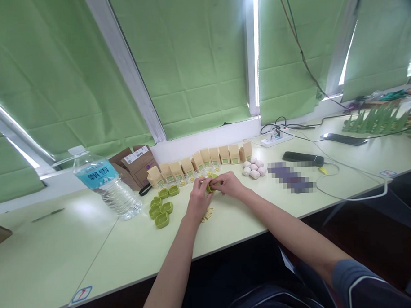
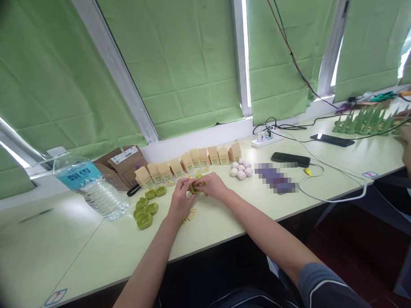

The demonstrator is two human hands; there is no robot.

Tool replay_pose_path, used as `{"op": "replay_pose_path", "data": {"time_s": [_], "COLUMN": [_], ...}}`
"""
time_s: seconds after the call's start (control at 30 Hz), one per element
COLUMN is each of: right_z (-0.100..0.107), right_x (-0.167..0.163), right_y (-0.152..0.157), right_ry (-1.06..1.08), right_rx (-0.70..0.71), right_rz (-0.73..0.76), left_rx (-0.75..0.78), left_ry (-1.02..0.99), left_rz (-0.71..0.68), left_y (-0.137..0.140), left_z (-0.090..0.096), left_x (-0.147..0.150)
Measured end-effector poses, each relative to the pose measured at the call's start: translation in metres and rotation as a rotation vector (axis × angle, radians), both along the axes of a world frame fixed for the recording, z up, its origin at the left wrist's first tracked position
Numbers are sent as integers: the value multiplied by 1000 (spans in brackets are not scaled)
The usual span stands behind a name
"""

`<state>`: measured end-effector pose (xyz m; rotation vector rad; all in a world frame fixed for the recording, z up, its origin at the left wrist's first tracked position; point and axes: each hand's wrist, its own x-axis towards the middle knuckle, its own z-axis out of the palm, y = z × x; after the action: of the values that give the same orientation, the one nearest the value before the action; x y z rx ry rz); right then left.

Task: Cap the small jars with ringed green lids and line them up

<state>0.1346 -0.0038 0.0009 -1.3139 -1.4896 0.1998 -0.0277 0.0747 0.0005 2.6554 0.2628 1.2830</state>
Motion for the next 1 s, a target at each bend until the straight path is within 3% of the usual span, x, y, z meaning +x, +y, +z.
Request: {"op": "replay_pose_path", "data": {"time_s": [0.23, 0.53, 0.73, 0.83, 1.0], "right_z": [4, 6, 11, 14, 12], "right_x": [0, -3, 0, 0, -2], "right_y": [-1, -2, -2, -3, -4], "right_ry": [-60, -27, 0, -10, 19], "right_rx": [-1, 54, 153, 93, -103], "right_rz": [24, 37, -92, -107, -10], "left_rx": [0, -145, -208, -222, -219], "left_ry": [-25, -117, -155, -160, -140], "left_rz": [5, 63, 95, 82, 50], "left_y": [-1, -1, 0, 0, -2], "left_z": [1, 5, 6, 6, 8], "left_x": [0, 3, 2, 2, 3]}}
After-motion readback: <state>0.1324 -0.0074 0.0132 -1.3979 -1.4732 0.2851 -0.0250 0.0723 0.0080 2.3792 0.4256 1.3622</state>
